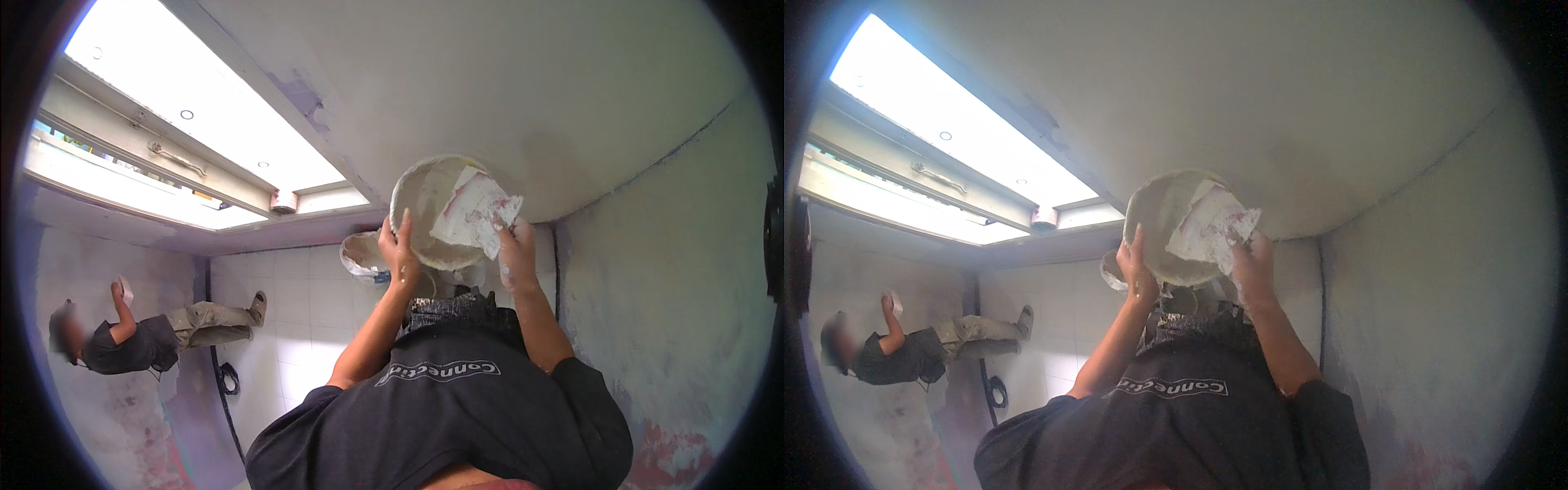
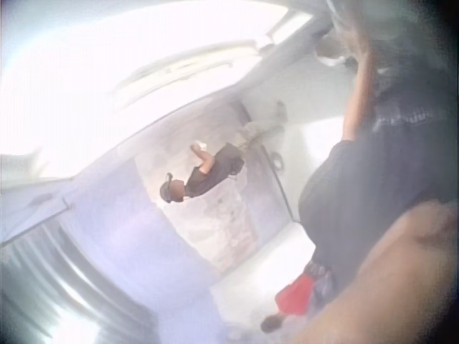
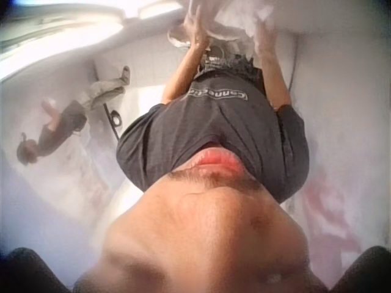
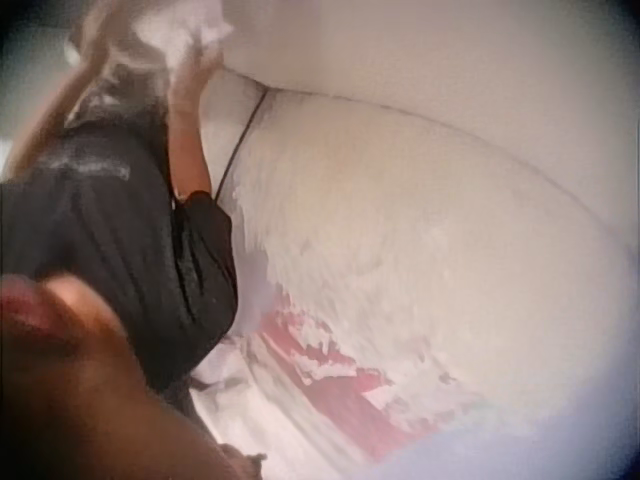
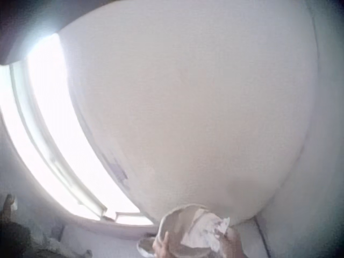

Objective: The person applies white plaster to a ceiling using a trowel and a bucket. They repeatedly scoop plaster from the bucket and spread it across the ceiling surface in smooth strokes. Another person is visible in the background performing a similar task on a different section.

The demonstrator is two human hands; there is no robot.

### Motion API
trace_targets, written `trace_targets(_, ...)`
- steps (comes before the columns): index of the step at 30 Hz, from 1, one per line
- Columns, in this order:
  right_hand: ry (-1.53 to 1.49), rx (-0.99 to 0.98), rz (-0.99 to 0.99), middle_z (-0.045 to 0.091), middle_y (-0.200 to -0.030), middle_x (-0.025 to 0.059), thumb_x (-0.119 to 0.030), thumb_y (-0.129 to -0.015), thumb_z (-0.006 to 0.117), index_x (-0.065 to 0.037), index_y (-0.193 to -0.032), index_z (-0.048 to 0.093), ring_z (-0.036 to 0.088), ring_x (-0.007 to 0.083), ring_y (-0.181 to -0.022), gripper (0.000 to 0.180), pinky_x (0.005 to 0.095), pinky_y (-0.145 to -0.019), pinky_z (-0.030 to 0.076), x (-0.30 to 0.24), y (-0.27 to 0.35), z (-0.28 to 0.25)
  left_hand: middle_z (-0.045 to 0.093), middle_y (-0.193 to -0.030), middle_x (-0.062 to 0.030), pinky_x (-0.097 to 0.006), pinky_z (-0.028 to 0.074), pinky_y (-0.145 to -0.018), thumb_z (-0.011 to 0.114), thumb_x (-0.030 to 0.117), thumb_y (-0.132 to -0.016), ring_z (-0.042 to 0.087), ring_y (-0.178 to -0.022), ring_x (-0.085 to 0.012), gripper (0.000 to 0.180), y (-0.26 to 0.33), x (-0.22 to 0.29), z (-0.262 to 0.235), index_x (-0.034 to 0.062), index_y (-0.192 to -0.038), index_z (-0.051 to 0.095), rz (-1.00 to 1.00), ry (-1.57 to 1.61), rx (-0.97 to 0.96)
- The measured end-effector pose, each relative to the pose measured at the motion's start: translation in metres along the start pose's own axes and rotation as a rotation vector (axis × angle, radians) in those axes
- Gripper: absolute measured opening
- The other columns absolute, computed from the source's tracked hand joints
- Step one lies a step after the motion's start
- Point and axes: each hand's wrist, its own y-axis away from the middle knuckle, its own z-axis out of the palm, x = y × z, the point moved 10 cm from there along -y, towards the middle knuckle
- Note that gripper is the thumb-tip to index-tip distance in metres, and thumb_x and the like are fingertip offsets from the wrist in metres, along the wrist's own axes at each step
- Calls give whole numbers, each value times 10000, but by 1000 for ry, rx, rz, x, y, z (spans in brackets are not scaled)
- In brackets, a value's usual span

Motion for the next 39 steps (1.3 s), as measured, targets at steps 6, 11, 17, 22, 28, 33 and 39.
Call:
trace_targets(6,-360,-155,254,579,-1154,109,-84,-871,581,42,-1217,489,574,183,-1039,379,326,-900,451,29,-2,-9,556,-1092,-99,-368,462,-892,566,246,-759,556,-1024,-257,514,18,-80,-69,24,-1216,487,-482,450,91)
trace_targets(11,-559,-135,336,574,-1203,122,-76,-855,589,35,-1236,482,562,222,-1105,411,363,-962,436,67,-7,-32,466,-1246,-160,-537,455,-928,500,293,-700,494,-1145,-351,707,52,-86,-104,30,-1339,351,-497,398,34)
trace_targets(17,-707,-22,445,538,-1224,133,-78,-885,541,33,-1264,437,534,251,-1134,408,371,-974,436,103,-9,-43,501,-1255,-160,-507,435,-943,485,238,-636,511,-1132,-335,727,68,-76,-110,21,-1324,394,-584,544,3)
trace_targets(22,-668,24,594,521,-1232,134,-80,-897,523,28,-1265,434,529,256,-1135,394,370,-955,450,170,-30,-25,522,-1234,-166,-495,424,-965,477,215,-621,514,-1133,-337,727,65,-81,-129,8,-1313,402,-547,557,66)
trace_targets(28,79,-309,248,562,-1173,179,-77,-882,517,67,-1175,491,563,283,-1094,327,402,-949,484,280,-126,68,509,-1219,-163,-491,428,-921,480,258,-622,502,-1124,-326,722,59,-94,-196,15,-1299,414,-569,351,204)
trace_targets(33,489,-123,-62,562,-1157,260,-116,-893,486,108,-1077,529,540,347,-1111,293,408,-1014,435,226,-163,91,555,-1146,-144,-455,449,-897,474,221,-642,534,-1082,-307,625,55,-66,-269,-12,-1221,472,-597,340,202)
trace_targets(39,-531,142,147,584,-1135,213,-65,-890,511,89,-1123,506,580,318,-1061,279,402,-970,483,80,-69,66,584,-1056,-122,-411,472,-868,477,157,-669,562,-1005,-271,471,7,-54,-311,-19,-1103,532,-576,437,216)
